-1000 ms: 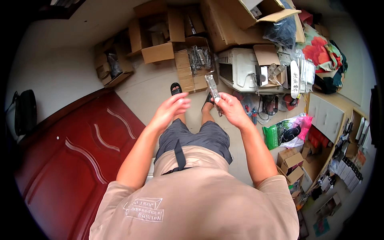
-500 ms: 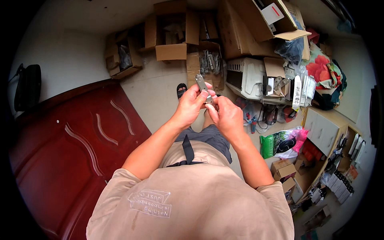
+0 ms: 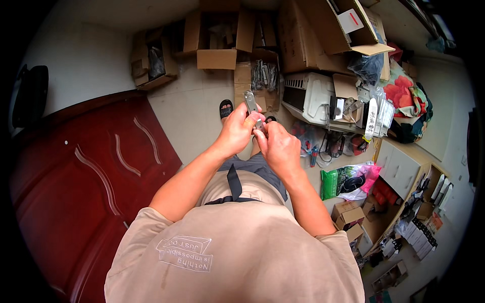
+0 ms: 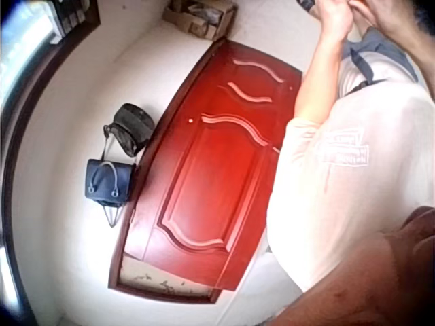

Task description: The person picks up metal hinge components from a large bin and a box, opening some of them to check their range of motion and kemudian placing them into smaller cardboard boxes.

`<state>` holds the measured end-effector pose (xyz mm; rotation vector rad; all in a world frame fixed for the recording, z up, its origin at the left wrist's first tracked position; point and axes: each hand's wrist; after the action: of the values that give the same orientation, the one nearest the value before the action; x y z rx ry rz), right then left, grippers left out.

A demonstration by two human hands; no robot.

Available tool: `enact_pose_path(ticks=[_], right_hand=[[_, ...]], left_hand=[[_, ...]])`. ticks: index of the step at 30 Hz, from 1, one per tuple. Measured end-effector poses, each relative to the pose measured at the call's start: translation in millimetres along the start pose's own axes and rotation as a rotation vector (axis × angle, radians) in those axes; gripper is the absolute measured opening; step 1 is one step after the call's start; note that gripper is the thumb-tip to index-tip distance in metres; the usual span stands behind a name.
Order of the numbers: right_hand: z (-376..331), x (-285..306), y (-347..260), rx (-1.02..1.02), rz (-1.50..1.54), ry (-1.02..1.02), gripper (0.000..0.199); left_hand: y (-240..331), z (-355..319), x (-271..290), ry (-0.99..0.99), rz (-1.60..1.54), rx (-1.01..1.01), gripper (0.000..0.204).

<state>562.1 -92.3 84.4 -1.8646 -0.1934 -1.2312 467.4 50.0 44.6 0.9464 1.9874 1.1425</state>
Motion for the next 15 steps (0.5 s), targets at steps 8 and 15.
enact_pose_path(ticks=[8,15], right_hand=[[-6,2,-6,-0.120,0.122,-0.060,0.027],[-11,3,-4,-0.140,0.220,-0.091,0.024]], left_hand=[[5,0,3,0.024,0.050,0.133,0.026],[8,-4,2,0.022,0.008,0.202,0.025]])
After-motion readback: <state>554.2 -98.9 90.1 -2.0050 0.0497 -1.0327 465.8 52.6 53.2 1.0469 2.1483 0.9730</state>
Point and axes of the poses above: each hand's wrist, its own z-axis towards the middle knuckle, its own x-axis out of the back of the hand, y = z × x, and after that the axes turned 8 degrees about -x, right-handed
